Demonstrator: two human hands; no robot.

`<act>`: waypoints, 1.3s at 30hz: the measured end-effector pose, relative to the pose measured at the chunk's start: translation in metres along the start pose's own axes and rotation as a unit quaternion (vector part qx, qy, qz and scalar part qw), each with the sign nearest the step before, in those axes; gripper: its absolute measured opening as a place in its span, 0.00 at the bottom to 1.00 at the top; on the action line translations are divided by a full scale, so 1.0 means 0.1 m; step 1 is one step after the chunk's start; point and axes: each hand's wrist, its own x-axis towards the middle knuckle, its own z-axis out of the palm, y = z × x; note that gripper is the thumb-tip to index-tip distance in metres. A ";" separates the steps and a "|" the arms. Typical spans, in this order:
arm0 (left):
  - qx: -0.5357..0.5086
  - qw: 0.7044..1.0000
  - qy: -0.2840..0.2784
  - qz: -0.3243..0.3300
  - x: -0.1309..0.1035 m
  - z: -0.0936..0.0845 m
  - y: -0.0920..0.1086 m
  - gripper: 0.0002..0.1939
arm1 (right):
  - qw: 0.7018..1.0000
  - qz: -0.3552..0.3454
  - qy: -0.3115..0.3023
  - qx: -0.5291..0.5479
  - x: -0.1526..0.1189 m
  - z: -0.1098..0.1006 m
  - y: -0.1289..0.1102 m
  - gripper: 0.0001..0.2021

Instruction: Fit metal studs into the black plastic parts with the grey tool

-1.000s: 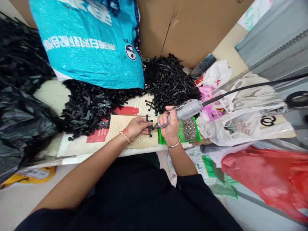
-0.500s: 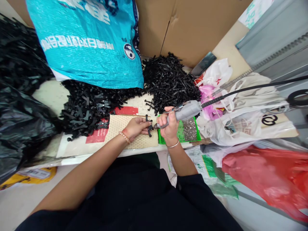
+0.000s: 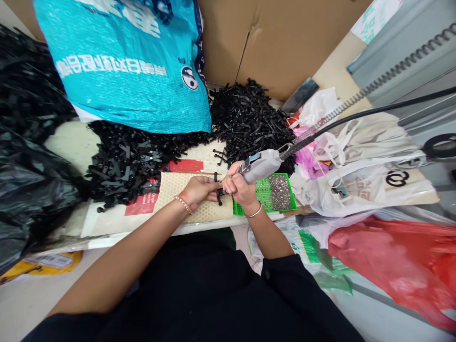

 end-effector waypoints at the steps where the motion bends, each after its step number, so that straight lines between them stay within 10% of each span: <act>1: -0.001 1.000 -0.005 0.001 0.01 -0.01 -0.01 0.17 | 1.000 0.008 -0.010 -0.002 0.01 -0.01 0.02 0.21; 8: -0.003 1.000 -0.010 0.001 0.01 -0.01 -0.01 0.15 | 1.000 0.013 -0.014 -0.007 -0.02 -0.01 -0.10 0.22; 16: -0.016 1.000 -0.012 -0.004 -0.06 0.01 0.05 0.04 | 0.961 -0.077 0.261 -0.043 0.17 -0.40 -0.32 0.20; 39: -0.009 0.999 -0.044 -0.005 -0.02 -0.07 0.00 0.11 | 0.975 -0.026 0.215 -0.040 0.13 -0.57 0.03 0.18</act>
